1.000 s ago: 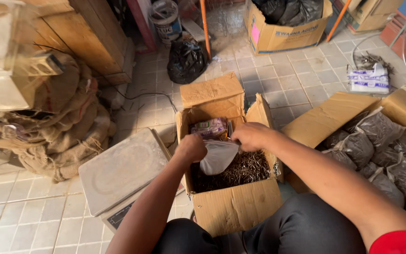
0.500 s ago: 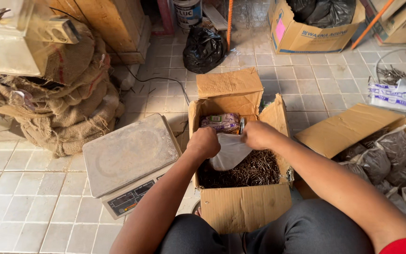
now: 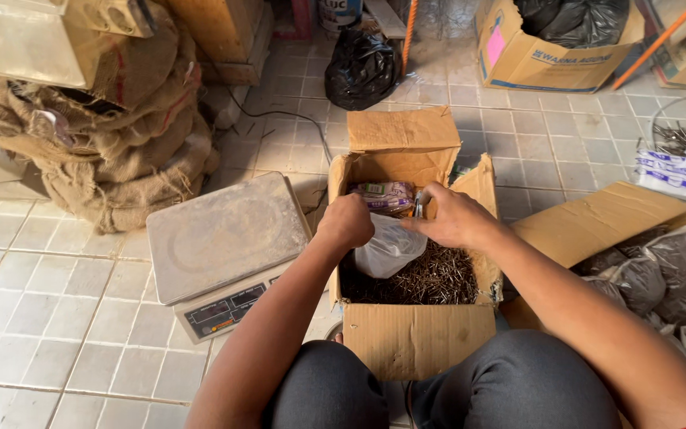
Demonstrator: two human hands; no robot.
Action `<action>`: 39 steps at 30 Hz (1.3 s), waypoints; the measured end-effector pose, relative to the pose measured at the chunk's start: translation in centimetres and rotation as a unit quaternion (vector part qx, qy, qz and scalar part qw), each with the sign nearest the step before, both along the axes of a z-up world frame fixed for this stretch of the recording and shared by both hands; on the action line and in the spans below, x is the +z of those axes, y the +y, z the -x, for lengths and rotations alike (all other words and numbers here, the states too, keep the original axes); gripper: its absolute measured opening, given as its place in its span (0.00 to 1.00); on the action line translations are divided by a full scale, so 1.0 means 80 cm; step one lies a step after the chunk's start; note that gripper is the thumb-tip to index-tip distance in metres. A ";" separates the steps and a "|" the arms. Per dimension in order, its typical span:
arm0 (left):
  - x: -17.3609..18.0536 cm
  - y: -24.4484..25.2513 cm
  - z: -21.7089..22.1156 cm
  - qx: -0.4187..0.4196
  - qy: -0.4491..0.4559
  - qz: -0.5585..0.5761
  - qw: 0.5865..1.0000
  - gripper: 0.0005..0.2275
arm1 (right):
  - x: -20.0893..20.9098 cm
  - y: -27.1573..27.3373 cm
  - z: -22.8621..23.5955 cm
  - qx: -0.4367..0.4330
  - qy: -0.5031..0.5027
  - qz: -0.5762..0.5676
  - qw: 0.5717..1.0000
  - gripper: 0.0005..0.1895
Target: The person scoops nails into a plastic bag by hand, weighs the bag on a digital scale, and seals the bag using a hand tool. The person then places the sealed bag into a cardboard box.
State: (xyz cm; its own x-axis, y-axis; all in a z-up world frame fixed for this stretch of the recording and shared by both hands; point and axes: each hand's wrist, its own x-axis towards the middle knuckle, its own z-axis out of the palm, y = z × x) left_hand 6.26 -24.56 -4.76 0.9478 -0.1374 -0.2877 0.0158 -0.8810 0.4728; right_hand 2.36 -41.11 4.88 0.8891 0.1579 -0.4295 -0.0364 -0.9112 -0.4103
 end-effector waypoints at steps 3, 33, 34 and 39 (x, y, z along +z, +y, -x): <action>0.002 0.010 0.000 -0.006 -0.003 0.028 1.000 0.12 | 0.031 0.008 0.025 0.130 -0.005 0.007 0.991 0.25; -0.108 0.028 0.051 0.091 -0.102 0.439 0.888 0.04 | -0.195 -0.090 -0.009 0.032 -0.104 -0.409 0.906 0.24; -0.109 0.028 0.051 0.090 -0.101 0.438 0.889 0.04 | -0.203 -0.091 -0.011 0.031 -0.103 -0.411 0.905 0.24; -0.120 0.029 0.059 0.158 -0.060 0.546 0.820 0.03 | -0.232 -0.088 -0.012 -0.014 -0.117 -0.491 0.863 0.06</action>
